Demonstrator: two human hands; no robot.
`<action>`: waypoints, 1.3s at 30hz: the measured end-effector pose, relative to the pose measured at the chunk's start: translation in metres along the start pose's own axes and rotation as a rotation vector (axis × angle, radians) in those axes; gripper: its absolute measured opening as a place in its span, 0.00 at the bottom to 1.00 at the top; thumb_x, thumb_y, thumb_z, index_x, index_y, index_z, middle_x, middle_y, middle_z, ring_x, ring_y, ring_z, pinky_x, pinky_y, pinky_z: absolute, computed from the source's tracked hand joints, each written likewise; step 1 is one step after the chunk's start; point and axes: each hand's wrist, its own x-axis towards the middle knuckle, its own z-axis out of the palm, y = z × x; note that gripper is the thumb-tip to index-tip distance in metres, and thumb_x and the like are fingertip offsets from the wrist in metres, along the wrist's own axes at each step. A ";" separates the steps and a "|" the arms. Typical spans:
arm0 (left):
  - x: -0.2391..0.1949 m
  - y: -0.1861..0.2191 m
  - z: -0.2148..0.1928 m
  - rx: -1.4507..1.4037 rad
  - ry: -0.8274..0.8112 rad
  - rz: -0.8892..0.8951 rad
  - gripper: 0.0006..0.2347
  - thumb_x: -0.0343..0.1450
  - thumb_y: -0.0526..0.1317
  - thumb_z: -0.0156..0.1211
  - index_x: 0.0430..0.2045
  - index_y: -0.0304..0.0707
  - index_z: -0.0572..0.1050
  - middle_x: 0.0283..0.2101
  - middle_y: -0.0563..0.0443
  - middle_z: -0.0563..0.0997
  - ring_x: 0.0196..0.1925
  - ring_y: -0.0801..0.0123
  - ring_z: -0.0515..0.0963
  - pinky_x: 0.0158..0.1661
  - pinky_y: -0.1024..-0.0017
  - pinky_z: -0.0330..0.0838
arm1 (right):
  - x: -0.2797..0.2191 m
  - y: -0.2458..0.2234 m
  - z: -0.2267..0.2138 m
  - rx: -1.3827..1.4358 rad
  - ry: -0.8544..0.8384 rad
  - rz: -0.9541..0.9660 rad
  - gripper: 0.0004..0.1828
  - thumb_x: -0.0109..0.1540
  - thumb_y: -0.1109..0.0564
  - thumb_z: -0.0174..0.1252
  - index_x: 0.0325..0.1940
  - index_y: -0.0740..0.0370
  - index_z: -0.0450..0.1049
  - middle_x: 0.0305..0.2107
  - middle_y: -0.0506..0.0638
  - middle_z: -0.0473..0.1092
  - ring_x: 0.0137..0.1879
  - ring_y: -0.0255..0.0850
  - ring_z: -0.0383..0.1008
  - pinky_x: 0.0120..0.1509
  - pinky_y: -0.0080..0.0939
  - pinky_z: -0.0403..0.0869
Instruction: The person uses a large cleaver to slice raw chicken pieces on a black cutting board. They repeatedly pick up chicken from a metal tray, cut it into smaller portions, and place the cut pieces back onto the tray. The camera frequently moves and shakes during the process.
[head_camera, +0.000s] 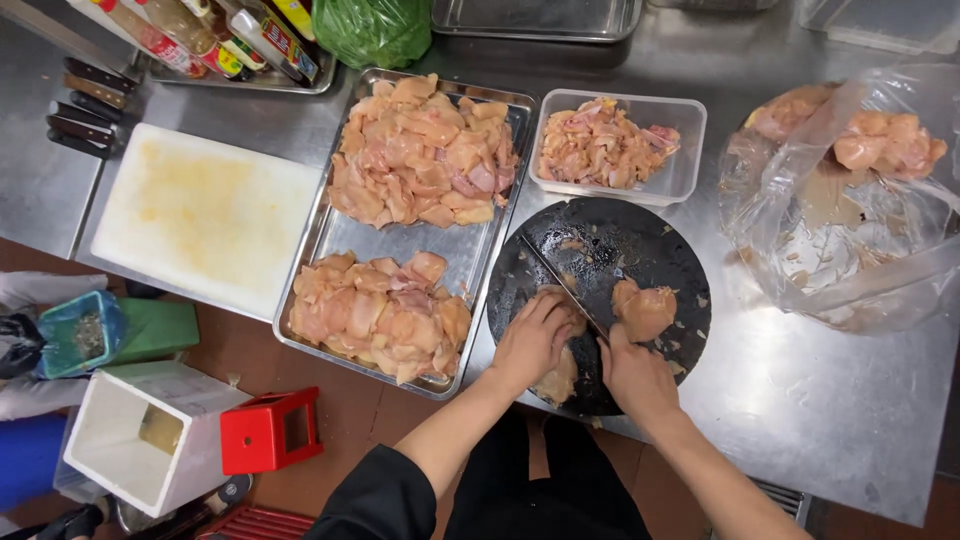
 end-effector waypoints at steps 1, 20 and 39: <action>-0.002 -0.003 0.002 -0.038 -0.057 -0.034 0.08 0.72 0.37 0.57 0.40 0.34 0.79 0.49 0.45 0.78 0.57 0.48 0.77 0.55 0.59 0.74 | -0.001 0.006 -0.001 0.053 0.008 0.010 0.22 0.73 0.42 0.41 0.33 0.57 0.67 0.16 0.54 0.71 0.26 0.46 0.79 0.31 0.42 0.77; 0.134 0.045 -0.014 -0.137 -0.673 -0.540 0.18 0.61 0.47 0.72 0.39 0.37 0.76 0.49 0.41 0.75 0.53 0.54 0.74 0.49 0.60 0.74 | -0.027 0.039 -0.091 1.344 0.131 0.386 0.17 0.73 0.52 0.47 0.33 0.64 0.61 0.13 0.52 0.53 0.15 0.39 0.48 0.16 0.39 0.49; 0.222 -0.010 -0.054 -0.097 -0.059 -0.548 0.09 0.73 0.42 0.54 0.35 0.37 0.79 0.34 0.39 0.82 0.36 0.48 0.81 0.36 0.57 0.75 | -0.087 0.033 -0.058 1.328 0.254 0.805 0.18 0.77 0.52 0.45 0.38 0.66 0.61 0.16 0.55 0.50 0.16 0.43 0.45 0.19 0.43 0.44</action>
